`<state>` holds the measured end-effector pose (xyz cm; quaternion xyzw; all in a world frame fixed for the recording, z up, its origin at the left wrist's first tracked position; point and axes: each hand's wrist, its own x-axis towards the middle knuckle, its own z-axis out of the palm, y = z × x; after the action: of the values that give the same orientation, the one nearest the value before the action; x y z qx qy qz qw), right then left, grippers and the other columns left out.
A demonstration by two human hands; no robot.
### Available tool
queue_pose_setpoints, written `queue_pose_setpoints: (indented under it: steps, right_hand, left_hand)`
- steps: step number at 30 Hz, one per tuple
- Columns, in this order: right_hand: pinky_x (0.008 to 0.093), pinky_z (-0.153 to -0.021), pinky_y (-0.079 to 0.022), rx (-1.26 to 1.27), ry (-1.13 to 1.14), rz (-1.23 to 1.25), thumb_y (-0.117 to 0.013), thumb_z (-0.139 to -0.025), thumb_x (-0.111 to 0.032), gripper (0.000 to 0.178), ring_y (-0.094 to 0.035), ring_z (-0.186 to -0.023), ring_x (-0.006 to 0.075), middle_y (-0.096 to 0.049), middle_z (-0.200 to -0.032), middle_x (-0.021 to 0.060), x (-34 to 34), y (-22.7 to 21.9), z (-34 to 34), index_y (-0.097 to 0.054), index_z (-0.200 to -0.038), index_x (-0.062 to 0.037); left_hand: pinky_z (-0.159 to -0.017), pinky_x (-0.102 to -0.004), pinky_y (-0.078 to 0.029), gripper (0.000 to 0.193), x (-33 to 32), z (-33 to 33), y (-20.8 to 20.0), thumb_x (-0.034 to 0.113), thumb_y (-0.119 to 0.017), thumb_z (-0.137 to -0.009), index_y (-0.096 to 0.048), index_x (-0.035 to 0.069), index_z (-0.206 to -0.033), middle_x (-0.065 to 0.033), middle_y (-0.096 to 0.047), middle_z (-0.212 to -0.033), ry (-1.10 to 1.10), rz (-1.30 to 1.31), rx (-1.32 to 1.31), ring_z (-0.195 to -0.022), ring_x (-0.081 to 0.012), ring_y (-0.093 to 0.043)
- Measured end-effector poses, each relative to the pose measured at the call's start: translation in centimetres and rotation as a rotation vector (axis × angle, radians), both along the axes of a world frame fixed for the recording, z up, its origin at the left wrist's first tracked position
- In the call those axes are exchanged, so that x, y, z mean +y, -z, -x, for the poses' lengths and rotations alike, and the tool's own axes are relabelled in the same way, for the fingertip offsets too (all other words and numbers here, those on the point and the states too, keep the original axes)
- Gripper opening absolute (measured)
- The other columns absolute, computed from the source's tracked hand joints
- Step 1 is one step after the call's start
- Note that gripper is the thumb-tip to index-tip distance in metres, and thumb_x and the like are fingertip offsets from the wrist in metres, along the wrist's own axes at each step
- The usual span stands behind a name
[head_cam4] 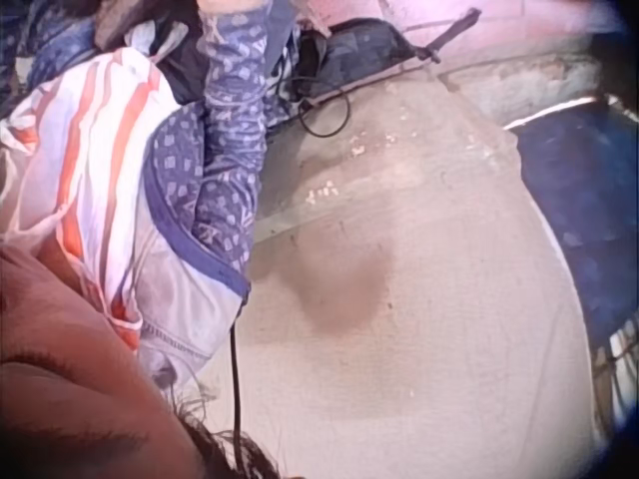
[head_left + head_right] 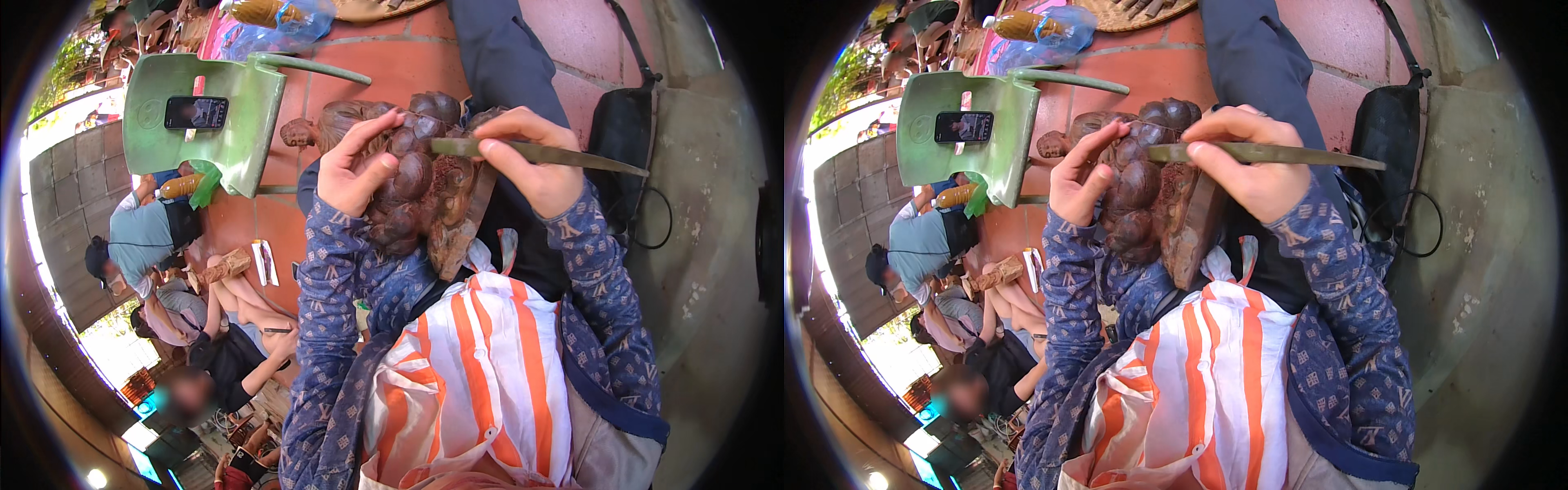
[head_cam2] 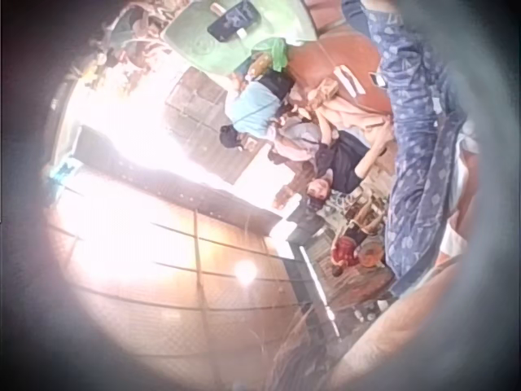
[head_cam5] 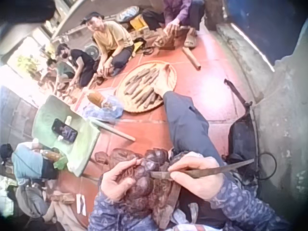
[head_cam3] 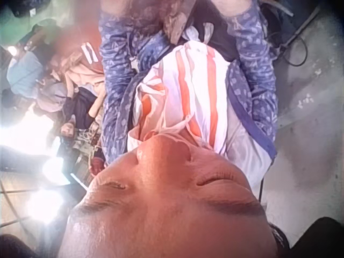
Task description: The person is carving a wooden object using a small knife. They hold the object with one hand and carefully shape it with the other, focusing on detailed work.
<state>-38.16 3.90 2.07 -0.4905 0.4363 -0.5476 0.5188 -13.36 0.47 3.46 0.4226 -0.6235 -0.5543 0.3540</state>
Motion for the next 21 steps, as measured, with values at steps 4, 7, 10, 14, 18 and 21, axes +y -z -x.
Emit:
queue_pose_setpoints:
  steps: [4, 7, 10, 14, 18, 21]
  right_hand:
    - [0.0313, -0.074, -0.048, 0.132, -0.015, 0.182, -0.070, -0.077, -0.004, 0.008, -0.063, -0.076, 0.0220, -0.067, -0.080, 0.0090, 0.1, 1.0, 1.2, -0.070, -0.085, -0.0015]
    - [0.0362, -0.080, -0.045, 0.253, -0.049, 0.293, -0.072, -0.075, -0.007, 0.008, -0.062, -0.075, 0.0212, -0.066, -0.076, 0.0045, 0.3, 0.8, 0.3, -0.071, -0.082, -0.0053]
    - [0.0384, -0.093, -0.040, 0.324, -0.095, 0.332, -0.073, -0.074, -0.008, 0.008, -0.063, -0.077, 0.0191, -0.065, -0.076, 0.0026, 0.3, 0.6, -0.4, -0.071, -0.082, -0.0067]
    - [0.0434, -0.099, -0.038, 0.341, -0.131, 0.357, -0.072, -0.072, -0.007, 0.008, -0.062, -0.081, 0.0207, -0.064, -0.076, 0.0041, 0.3, -0.5, -1.2, -0.070, -0.080, -0.0062]
    - [0.0446, -0.097, -0.041, 0.376, -0.116, 0.414, -0.069, -0.070, 0.000, 0.010, -0.058, -0.083, 0.0260, -0.060, -0.077, 0.0098, 0.4, -0.7, -1.6, -0.066, -0.079, -0.0011]
    - [0.0436, -0.086, -0.042, 0.430, -0.151, 0.485, -0.063, -0.075, 0.001, 0.009, -0.054, -0.081, 0.0296, -0.058, -0.079, 0.0119, 0.4, -0.7, -1.0, -0.064, -0.084, 0.0011]
  left_hand:
    - [-0.110, -0.0379, -0.034, 0.057, 0.3, -0.3, 0.4, 0.009, -0.071, -0.083, -0.049, -0.003, -0.134, -0.0135, -0.053, -0.133, 0.007, -0.017, 0.032, -0.129, -0.0255, -0.046]
    - [-0.110, -0.0394, -0.033, 0.064, 0.1, 0.5, 0.2, 0.013, -0.077, -0.077, -0.051, -0.001, -0.134, -0.0148, -0.053, -0.135, 0.089, 0.107, -0.135, -0.132, -0.0284, -0.043]
    - [-0.112, -0.0422, -0.029, 0.073, 0.0, 0.7, 0.1, 0.023, -0.083, -0.070, -0.053, 0.000, -0.132, -0.0165, -0.051, -0.138, 0.145, 0.273, -0.315, -0.135, -0.0320, -0.040]
    - [-0.113, -0.0453, -0.027, 0.076, 0.0, 0.6, 0.6, 0.030, -0.085, -0.068, -0.055, 0.002, -0.131, -0.0159, -0.053, -0.135, 0.163, 0.434, -0.344, -0.133, -0.0336, -0.041]
    - [-0.109, -0.0465, -0.033, 0.074, 0.3, 1.1, 1.4, 0.038, -0.087, -0.063, -0.061, 0.003, -0.122, -0.0161, -0.057, -0.125, 0.062, 0.480, -0.328, -0.127, -0.0375, -0.044]
    - [-0.105, -0.0471, -0.036, 0.072, 0.3, 1.8, 2.2, 0.041, -0.087, -0.060, -0.064, 0.001, -0.116, -0.0168, -0.057, -0.120, 0.020, 0.501, -0.309, -0.123, -0.0405, -0.046]
